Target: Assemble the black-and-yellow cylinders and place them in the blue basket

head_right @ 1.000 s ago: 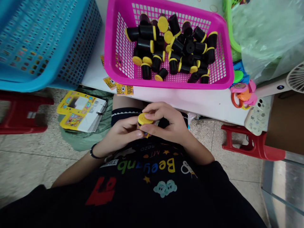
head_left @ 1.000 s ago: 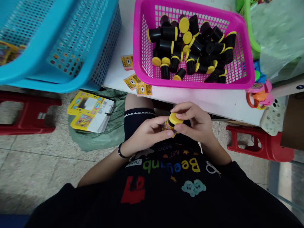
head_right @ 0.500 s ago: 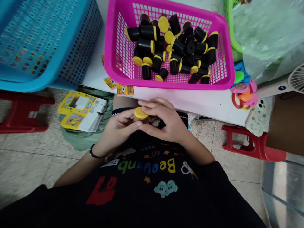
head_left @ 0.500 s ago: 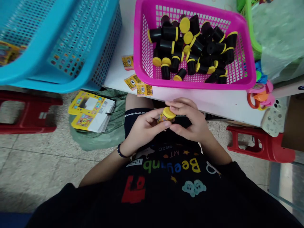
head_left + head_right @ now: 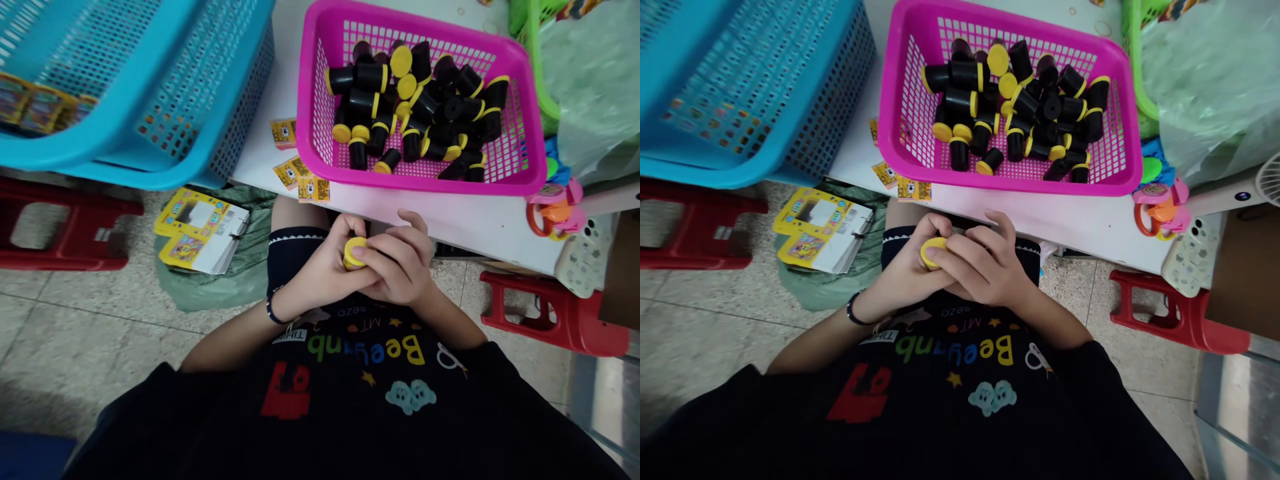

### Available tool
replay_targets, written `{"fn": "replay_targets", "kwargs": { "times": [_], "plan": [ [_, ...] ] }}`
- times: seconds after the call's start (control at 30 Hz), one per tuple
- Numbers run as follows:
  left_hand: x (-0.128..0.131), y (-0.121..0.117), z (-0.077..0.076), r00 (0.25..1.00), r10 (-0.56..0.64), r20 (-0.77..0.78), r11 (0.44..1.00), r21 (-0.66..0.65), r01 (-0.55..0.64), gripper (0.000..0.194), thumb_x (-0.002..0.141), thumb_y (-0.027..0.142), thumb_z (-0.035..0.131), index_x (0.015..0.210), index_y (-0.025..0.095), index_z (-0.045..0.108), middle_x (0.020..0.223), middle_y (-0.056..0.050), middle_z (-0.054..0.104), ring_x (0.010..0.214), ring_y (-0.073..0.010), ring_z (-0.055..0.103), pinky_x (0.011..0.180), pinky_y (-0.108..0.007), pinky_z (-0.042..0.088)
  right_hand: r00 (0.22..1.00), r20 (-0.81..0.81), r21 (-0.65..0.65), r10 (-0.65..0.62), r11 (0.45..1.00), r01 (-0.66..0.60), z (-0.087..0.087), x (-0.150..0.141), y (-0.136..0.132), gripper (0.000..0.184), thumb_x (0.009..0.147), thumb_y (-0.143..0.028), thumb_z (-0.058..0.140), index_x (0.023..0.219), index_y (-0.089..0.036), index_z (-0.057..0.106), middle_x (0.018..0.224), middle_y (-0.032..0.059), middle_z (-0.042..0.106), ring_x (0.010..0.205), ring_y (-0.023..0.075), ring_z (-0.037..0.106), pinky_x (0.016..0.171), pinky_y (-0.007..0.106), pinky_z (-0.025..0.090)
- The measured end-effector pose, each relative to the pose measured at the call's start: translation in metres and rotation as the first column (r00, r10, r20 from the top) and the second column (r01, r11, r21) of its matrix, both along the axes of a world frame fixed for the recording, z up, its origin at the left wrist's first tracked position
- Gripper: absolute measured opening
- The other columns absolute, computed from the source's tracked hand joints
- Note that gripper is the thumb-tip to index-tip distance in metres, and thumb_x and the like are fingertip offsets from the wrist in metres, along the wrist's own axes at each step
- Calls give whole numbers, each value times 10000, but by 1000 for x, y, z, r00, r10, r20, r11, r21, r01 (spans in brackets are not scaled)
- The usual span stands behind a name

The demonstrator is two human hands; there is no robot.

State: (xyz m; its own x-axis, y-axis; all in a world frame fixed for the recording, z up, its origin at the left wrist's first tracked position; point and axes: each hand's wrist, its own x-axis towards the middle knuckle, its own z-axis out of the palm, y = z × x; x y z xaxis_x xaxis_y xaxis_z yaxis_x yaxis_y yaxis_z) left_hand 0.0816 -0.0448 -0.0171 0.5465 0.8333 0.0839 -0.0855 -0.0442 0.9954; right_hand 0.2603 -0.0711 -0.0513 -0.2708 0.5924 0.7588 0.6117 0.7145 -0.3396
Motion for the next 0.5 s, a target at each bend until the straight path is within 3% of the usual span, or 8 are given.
{"fn": "replay_targets", "kwargs": {
  "times": [0.1,0.23,0.3,0.4,0.5],
  "plan": [
    [1,0,2,999,31,-18,997,74,-29,441,803,177,716,1093,259,394,929,37,437,607,-60,424,494,-182,411,998,-67,-65,20,998,-24,-9,-2,-1,493,806,-506,877,1271,-510,712,1031,-52,791,877,248,669,1286,587,431],
    [-3,4,12,995,-89,-34,990,103,92,425,832,192,735,1116,254,424,916,23,505,649,-95,530,531,-215,475,994,-104,-66,15,998,-22,-14,-3,-4,456,787,-591,867,1212,-491,737,992,-44,806,892,257,688,1327,580,361],
    [-5,6,16,976,-217,12,976,23,217,429,860,223,761,1111,258,414,881,36,513,624,-91,539,519,-208,479,996,-83,-144,19,989,-31,-14,1,-6,391,794,-655,832,1141,-489,761,951,-38,796,893,265,694,1327,610,341],
    [-5,7,18,900,-388,197,895,-152,419,465,914,338,784,1114,277,368,794,79,479,532,-73,508,469,-197,462,997,-15,-268,81,960,-82,-12,7,-10,364,799,-721,785,1102,-520,766,949,-39,779,919,274,702,1275,629,398],
    [-4,8,19,855,-431,289,843,-210,495,513,898,457,816,1107,289,379,753,94,488,499,-77,509,458,-212,472,994,21,-238,109,966,-101,-12,10,-11,358,783,-762,771,1061,-537,765,937,-47,766,916,271,689,1246,626,434]
  ]
}}
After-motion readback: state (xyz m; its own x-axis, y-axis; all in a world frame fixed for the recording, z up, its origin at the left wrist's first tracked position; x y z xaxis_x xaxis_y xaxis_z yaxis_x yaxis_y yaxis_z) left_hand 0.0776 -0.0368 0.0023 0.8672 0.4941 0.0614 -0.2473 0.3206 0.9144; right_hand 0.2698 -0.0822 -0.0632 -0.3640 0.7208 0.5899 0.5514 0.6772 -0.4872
